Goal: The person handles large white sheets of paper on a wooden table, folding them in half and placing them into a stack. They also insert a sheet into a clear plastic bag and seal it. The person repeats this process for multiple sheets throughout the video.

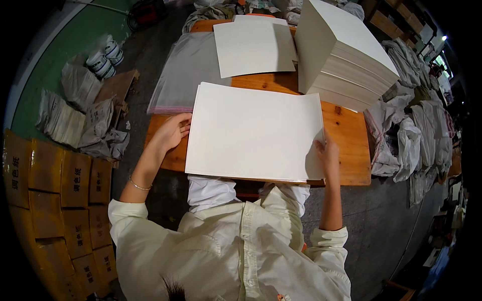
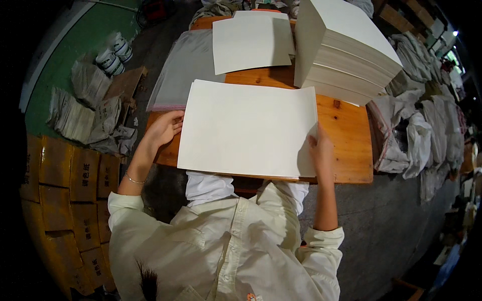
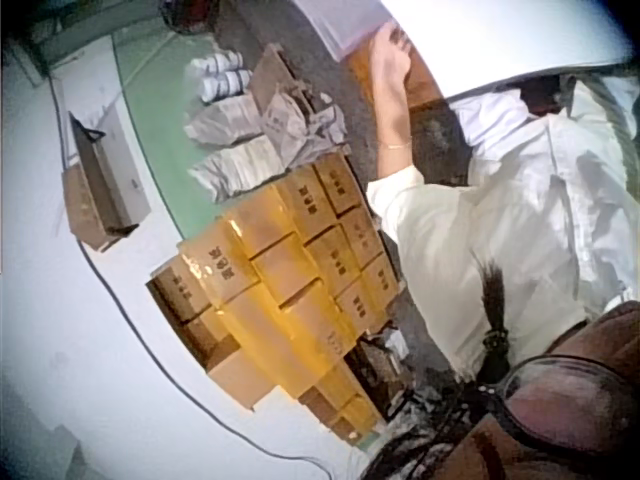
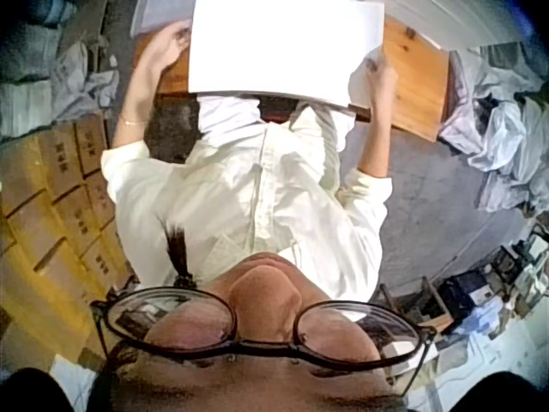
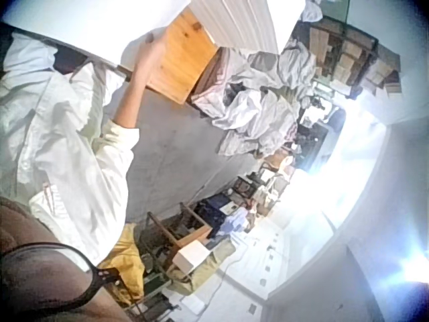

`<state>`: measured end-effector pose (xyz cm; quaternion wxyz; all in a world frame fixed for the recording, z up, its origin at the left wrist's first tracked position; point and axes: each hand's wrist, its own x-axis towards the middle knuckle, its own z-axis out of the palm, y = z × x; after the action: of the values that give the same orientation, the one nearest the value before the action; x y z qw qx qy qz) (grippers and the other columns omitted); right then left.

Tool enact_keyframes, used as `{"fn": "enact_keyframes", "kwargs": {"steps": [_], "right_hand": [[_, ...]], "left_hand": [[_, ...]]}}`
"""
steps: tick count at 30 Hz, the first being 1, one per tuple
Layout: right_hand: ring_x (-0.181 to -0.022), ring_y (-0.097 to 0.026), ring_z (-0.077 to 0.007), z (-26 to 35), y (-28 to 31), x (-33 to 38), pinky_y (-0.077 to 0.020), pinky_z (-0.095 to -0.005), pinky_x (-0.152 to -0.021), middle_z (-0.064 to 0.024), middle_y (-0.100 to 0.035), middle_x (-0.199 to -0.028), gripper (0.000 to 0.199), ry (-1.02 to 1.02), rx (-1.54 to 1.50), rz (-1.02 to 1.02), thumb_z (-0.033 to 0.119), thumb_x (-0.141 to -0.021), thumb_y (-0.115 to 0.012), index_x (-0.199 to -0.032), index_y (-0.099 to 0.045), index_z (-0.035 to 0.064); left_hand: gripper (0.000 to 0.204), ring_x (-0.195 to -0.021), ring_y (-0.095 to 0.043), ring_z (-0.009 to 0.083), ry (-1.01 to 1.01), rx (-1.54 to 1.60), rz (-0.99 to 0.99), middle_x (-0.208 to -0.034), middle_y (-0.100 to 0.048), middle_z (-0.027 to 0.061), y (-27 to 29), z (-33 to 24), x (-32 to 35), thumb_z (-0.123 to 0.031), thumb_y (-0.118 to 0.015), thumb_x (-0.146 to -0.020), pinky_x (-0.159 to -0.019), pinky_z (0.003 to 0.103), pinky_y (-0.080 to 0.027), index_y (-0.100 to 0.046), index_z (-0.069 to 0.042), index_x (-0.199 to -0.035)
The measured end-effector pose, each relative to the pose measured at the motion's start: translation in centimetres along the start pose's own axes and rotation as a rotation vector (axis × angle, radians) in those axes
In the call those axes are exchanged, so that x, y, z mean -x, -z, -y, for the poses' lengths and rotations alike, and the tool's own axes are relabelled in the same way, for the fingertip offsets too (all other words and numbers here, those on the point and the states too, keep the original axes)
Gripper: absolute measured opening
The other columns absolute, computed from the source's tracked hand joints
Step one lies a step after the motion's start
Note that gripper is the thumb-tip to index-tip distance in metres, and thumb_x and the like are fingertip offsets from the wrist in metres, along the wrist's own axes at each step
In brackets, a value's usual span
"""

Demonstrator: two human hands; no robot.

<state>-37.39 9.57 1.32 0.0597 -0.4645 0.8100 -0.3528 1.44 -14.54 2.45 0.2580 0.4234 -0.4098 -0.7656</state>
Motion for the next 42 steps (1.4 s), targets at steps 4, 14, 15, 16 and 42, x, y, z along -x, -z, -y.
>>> {"fn": "enact_keyframes", "kwargs": {"steps": [4,14,15,16,42], "right_hand": [[-0.083,-0.062,-0.039,1.3,1.0,-0.3,-0.0478,-0.0429,-0.074,-0.0284,-0.061,-0.091,0.045,-0.069,0.025,0.057,0.008,-0.082,-0.062,-0.124,-0.049,-0.0021],[-0.114,-0.049,-0.0251,-0.1,1.2,-1.3,-0.0394,-0.0373,-0.094,-0.0199,-0.053,-0.121,0.066,-0.11,-0.806,0.007,0.027,-0.083,-0.069,-0.131,-0.037,-0.0054],[-0.111,-0.051,-0.0229,0.0,2.4,-1.4,-0.0401,-0.0352,-0.093,-0.018,-0.055,-0.118,0.061,-0.145,-0.831,0.075,0.027,-0.083,-0.07,-0.127,-0.041,-0.0047],[-0.108,-0.053,-0.0206,-0.2,3.4,-1.5,-0.0407,-0.0331,-0.092,-0.016,-0.057,-0.115,0.056,-0.18,-0.856,0.142,0.026,-0.082,-0.07,-0.123,-0.045,-0.0041],[-0.091,-0.058,-0.0133,4.0,6.2,-0.7,-0.0472,-0.0262,-0.077,-0.005,-0.062,-0.1,0.028,0.286,-0.977,0.076,0.007,-0.08,-0.07,-0.105,-0.058,-0.0001]], "left_hand": [[0.03,-0.105,-0.053,0.0168,-0.081,-0.019,0.181,-0.115,-0.057,0.0076,-3.4,-0.2,-0.1,-0.011,-0.055,-0.089,-0.09,0.032,-0.042,-0.053,0.0,-0.118],[0.034,-0.1,-0.055,0.0141,-0.812,-0.437,-0.016,-0.113,-0.059,0.0091,-6.7,0.4,6.8,-0.011,-0.056,-0.091,-0.088,0.026,-0.042,-0.049,0.001,-0.122],[0.033,-0.099,-0.055,0.0137,-0.85,-0.363,0.026,-0.112,-0.059,0.0087,-6.1,0.5,7.3,-0.01,-0.057,-0.091,-0.088,0.027,-0.042,-0.049,0.001,-0.121],[0.033,-0.098,-0.056,0.0133,-0.886,-0.288,0.068,-0.112,-0.059,0.0083,-5.5,0.5,7.7,-0.01,-0.058,-0.09,-0.088,0.027,-0.042,-0.05,0.001,-0.121],[0.057,-0.112,-0.05,0.0195,-0.869,-0.061,-0.287,-0.121,-0.052,0.0116,-8.0,1.6,9.0,-0.02,-0.068,-0.084,-0.097,0.033,-0.036,-0.041,0.004,-0.128]]}}
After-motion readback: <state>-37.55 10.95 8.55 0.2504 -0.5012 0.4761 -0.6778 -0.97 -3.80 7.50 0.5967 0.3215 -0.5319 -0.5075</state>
